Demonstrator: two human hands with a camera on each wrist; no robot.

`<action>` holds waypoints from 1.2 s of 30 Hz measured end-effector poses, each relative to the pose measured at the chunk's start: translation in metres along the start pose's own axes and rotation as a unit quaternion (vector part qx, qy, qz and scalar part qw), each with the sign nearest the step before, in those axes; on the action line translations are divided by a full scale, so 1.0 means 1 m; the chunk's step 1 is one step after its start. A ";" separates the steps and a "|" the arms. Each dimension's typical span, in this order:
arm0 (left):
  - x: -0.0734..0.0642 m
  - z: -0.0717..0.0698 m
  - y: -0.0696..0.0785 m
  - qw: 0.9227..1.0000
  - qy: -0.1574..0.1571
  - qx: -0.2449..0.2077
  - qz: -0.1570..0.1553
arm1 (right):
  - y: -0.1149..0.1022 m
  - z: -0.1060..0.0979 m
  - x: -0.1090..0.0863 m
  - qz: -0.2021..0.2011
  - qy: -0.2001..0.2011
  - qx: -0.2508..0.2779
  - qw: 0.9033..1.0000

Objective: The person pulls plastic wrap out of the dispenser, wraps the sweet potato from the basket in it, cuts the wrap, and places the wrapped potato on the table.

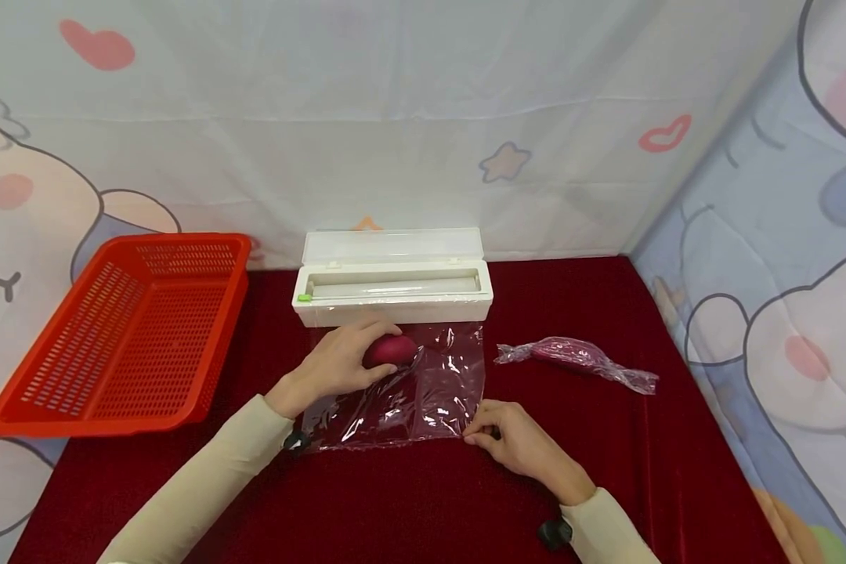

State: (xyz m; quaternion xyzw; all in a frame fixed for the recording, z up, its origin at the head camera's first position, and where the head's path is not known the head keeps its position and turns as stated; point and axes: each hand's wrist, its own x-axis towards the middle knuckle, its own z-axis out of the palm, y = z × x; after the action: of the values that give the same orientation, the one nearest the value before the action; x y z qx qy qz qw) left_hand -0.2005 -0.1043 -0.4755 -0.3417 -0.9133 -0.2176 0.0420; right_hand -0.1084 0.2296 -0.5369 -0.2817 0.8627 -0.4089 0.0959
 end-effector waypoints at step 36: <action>-0.007 0.026 0.000 0.998 -0.056 0.021 -0.027 | 0.002 0.002 0.001 -0.005 0.002 0.005 1.000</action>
State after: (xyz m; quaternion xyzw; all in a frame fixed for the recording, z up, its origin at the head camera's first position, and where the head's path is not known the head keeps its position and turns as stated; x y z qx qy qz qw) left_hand -0.1934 -0.0970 -0.5002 -0.3279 -0.9274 -0.1798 -0.0081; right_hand -0.1091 0.2289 -0.5391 -0.2849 0.8593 -0.4142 0.0939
